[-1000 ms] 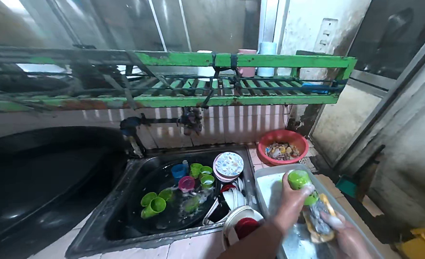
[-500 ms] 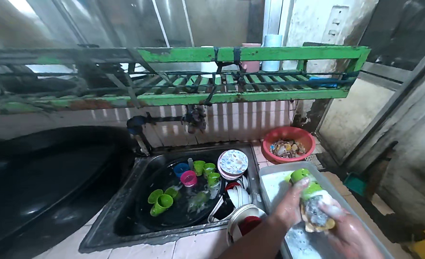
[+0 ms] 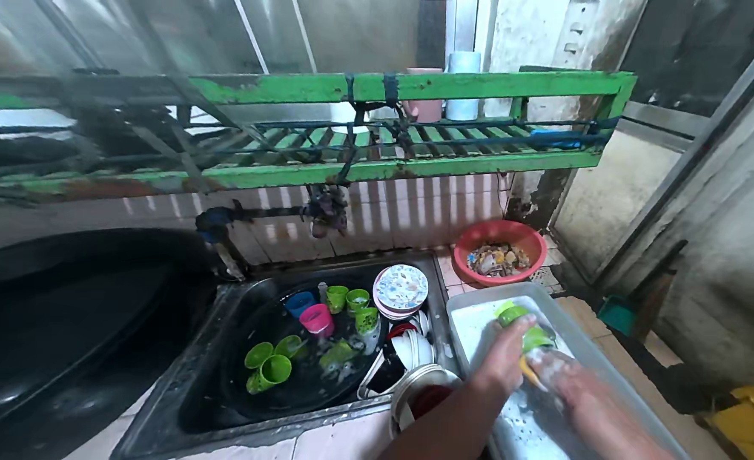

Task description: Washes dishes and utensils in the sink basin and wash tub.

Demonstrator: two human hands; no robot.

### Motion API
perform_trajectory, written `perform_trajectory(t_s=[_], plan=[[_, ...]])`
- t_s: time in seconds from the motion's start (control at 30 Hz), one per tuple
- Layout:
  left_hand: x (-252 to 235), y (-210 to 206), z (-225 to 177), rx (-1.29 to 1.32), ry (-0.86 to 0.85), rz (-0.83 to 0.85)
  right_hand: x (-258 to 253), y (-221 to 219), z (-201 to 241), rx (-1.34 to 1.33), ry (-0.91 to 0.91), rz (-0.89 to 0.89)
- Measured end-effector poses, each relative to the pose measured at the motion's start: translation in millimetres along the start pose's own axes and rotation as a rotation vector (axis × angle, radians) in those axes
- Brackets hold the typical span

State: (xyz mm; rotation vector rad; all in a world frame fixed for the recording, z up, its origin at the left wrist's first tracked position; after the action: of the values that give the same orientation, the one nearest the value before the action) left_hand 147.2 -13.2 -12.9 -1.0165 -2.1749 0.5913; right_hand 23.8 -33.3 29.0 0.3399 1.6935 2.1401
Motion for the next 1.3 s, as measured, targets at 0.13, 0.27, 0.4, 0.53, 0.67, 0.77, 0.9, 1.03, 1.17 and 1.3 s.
perform_trajectory(t_s=[0.13, 0.27, 0.4, 0.53, 0.67, 0.77, 0.9, 1.03, 1.17, 1.3], plan=[[-9.9, 12.6, -27.9, -0.317, -0.159, 0.006, 23.3, 15.1, -43.2, -0.122, -0.145, -0.079], [20.7, -24.8, -16.2, -1.167, -0.221, 0.166, 20.9, 41.3, -56.4, -0.558, -0.503, -0.297], [51.8, -61.0, 21.1, -1.491, -0.254, 0.387, -10.1, 38.0, -58.2, -0.640, -0.657, -0.275], [42.7, -50.8, -4.5, -1.469, -0.197, 0.281, -5.4, 35.3, -44.3, -0.588, -0.661, -0.349], [39.3, -42.0, -12.5, -1.575, -0.236, 0.262, 2.5, 31.8, -18.1, -0.494, -0.532, -0.473], [53.4, -53.8, -4.2, -1.525, -0.312, 0.356, -10.9, 24.8, -49.6, -0.778, -0.720, -0.427], [41.2, -38.6, -34.6, -1.436, -0.337, 0.240, -10.7, 26.3, -34.1, -0.737, -0.651, -0.435], [14.8, 33.6, -110.3, -1.468, -0.486, -0.015, 4.5, -3.3, -17.3, -0.577, -0.548, -0.071], [15.4, 147.6, -197.9, -1.708, -0.393, -0.417, 27.4, -29.5, -22.1, -0.352, -0.387, 0.152], [5.6, 169.4, -220.8, -1.720, -0.377, -0.552, 25.6, -49.9, 6.0, -0.139, -0.060, 0.255]])
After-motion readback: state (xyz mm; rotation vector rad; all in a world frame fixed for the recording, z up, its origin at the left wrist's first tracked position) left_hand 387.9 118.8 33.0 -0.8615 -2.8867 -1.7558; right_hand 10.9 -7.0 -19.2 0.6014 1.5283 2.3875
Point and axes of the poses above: each hand's wrist, its own x-axis away from the middle knuckle, its own y-axis out of the back of the hand, z = x × y, the point moved 7 cm from there along -x, towards the middle knuckle, and after that the axes turned 11 degrees about x, right-handed, at the moved point
